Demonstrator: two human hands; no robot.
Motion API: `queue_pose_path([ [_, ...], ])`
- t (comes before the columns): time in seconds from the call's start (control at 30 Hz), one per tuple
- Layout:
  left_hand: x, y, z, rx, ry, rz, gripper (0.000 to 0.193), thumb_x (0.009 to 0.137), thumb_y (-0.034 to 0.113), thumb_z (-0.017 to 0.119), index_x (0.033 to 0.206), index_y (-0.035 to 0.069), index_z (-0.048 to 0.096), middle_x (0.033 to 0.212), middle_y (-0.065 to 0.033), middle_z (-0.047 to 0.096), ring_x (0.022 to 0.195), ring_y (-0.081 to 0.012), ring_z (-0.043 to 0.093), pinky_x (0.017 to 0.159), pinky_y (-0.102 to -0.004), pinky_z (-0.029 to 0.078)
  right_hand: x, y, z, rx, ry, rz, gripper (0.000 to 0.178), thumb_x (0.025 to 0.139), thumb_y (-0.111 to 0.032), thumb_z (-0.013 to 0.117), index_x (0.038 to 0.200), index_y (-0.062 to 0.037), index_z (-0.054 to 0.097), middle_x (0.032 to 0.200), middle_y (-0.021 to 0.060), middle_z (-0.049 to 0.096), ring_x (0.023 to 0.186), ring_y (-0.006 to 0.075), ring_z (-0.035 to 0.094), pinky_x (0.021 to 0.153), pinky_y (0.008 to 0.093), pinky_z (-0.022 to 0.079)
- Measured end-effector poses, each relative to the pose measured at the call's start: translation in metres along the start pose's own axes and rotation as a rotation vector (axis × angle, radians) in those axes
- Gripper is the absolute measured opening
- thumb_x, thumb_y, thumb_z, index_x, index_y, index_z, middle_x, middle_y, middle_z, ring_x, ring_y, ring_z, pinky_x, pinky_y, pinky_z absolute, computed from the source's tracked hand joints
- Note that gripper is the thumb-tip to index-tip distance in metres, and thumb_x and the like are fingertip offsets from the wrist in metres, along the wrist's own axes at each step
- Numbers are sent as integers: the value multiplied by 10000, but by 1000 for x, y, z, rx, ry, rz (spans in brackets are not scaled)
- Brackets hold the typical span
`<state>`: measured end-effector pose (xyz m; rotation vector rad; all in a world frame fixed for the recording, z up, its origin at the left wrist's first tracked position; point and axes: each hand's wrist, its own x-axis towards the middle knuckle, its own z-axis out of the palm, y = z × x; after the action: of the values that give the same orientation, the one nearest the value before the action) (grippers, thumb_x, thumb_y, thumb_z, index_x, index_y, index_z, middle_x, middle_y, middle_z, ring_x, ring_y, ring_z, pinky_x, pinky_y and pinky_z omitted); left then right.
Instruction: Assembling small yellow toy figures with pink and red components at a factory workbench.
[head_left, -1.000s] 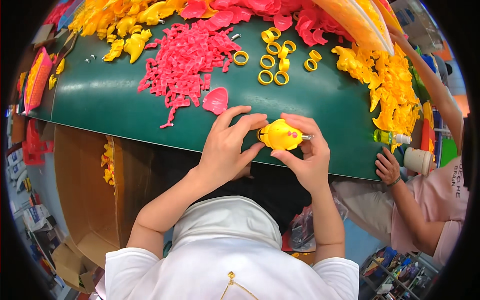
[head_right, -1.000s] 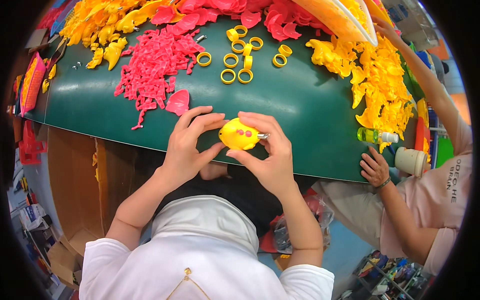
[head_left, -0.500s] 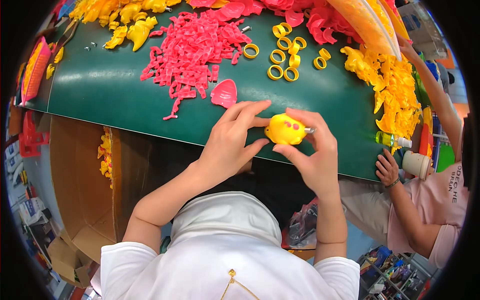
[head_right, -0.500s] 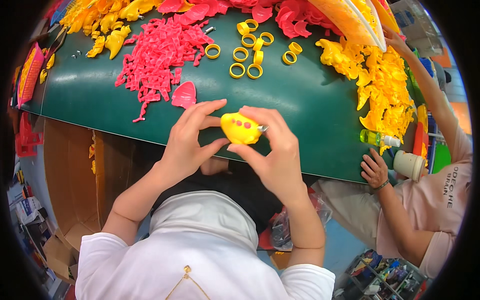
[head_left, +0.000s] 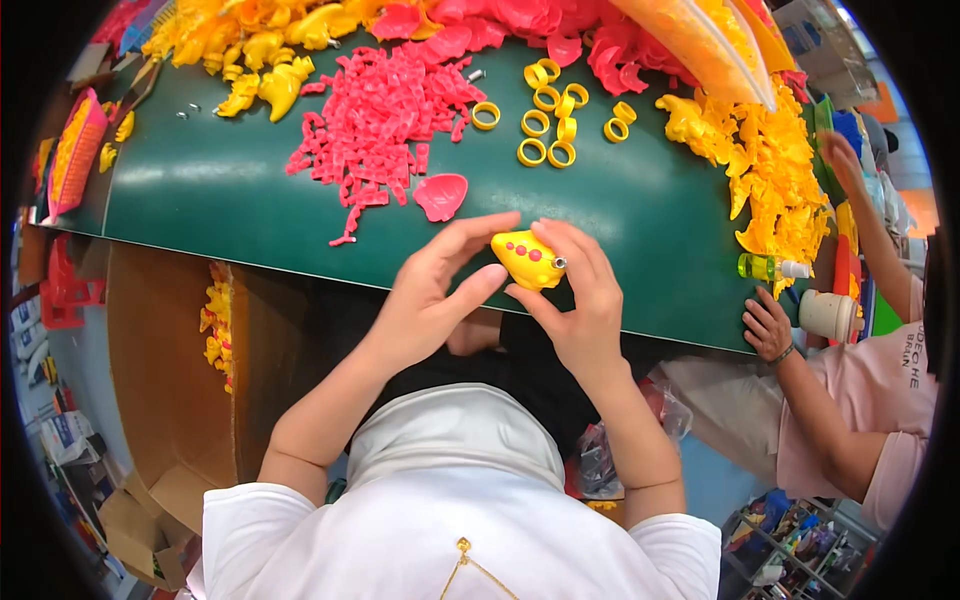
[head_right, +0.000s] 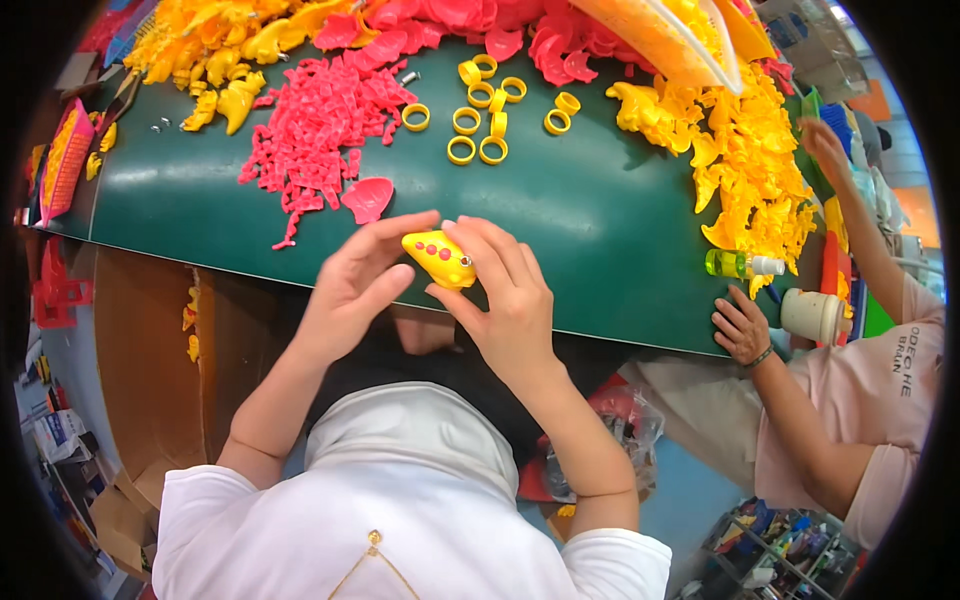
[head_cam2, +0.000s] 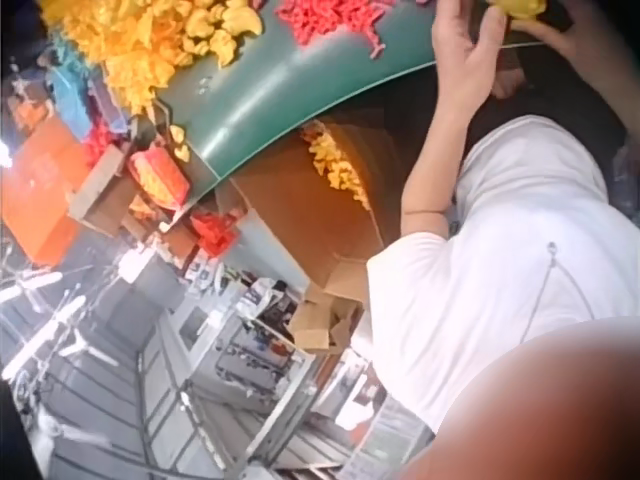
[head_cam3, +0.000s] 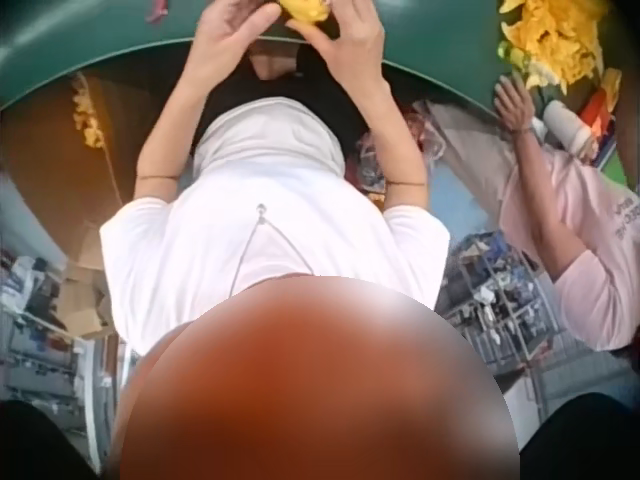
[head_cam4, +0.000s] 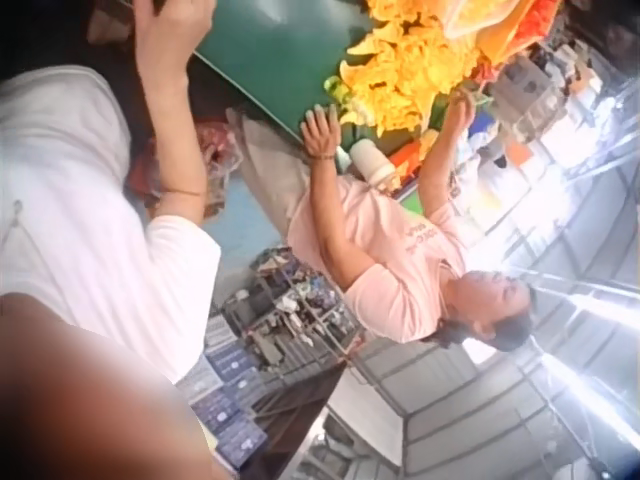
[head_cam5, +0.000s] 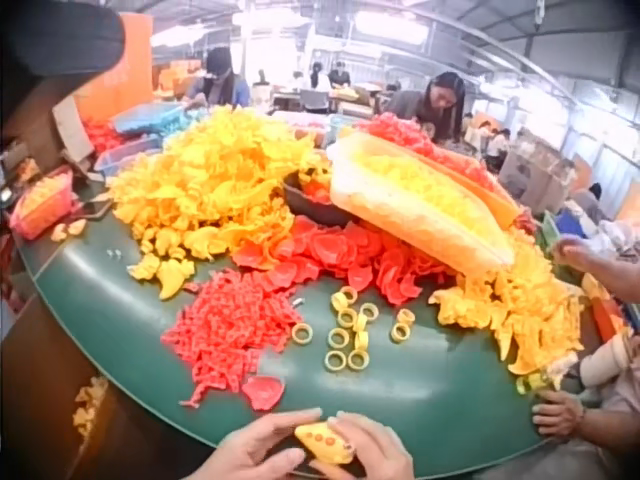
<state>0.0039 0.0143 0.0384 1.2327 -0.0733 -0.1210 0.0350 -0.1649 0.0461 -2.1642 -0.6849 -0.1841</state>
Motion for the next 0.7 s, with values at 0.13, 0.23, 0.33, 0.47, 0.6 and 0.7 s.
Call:
queue_pose_path([
  [0.13, 5, -17, 9, -171, 58, 98, 189, 966, 68, 535, 1135, -15, 545, 1153, -106, 607, 1037, -140, 589, 921, -282, 469, -10, -5, 9, 352, 1, 182, 563, 717, -62, 783, 1234, -9, 566, 1174, 132, 583, 1107, 238, 574, 939, 332, 463],
  [0.23, -9, -16, 10, -208, 163, 174, 132, 971, 75, 526, 1074, -4, 551, 1117, -121, 625, 999, -136, 601, 892, -284, 485, -16, -20, 16, 536, 25, 147, 462, 779, -61, 726, 1215, 6, 588, 1179, 135, 567, 1126, 232, 550, 954, 328, 449],
  [0.33, -27, -14, 3, -230, 254, 215, 94, 976, 83, 515, 1022, 12, 556, 1073, -125, 627, 1003, -159, 597, 905, -321, 484, -21, -43, 37, 631, 74, 222, 304, 812, -12, 679, 1115, 18, 666, 1173, 122, 544, 1092, 208, 552, 926, 314, 461],
  [0.47, -44, 0, -17, 72, 446, 319, 190, 1010, 201, 464, 908, 45, 502, 883, -91, 585, 944, -216, 577, 877, -350, 465, -17, -51, 73, 734, 26, 89, 317, 796, 8, 709, 1111, -16, 678, 1132, 105, 572, 996, 192, 564, 806, 257, 491],
  [0.6, -75, 29, -80, 261, 702, 381, 386, 1038, 323, 363, 764, 62, 444, 732, -59, 484, 730, -151, 520, 710, -290, 445, 17, -53, 55, 472, -183, -13, 358, 754, -70, 742, 1108, -71, 689, 1066, 98, 622, 1019, 261, 564, 877, 341, 460],
  [0.7, -125, 49, -169, 719, 888, 324, 474, 1029, 395, 345, 703, 63, 441, 702, -60, 479, 693, -144, 510, 655, -298, 420, 43, -27, 45, 77, 20, -42, 314, 768, -91, 725, 1073, -48, 664, 1064, 119, 608, 997, 288, 554, 859, 373, 447],
])
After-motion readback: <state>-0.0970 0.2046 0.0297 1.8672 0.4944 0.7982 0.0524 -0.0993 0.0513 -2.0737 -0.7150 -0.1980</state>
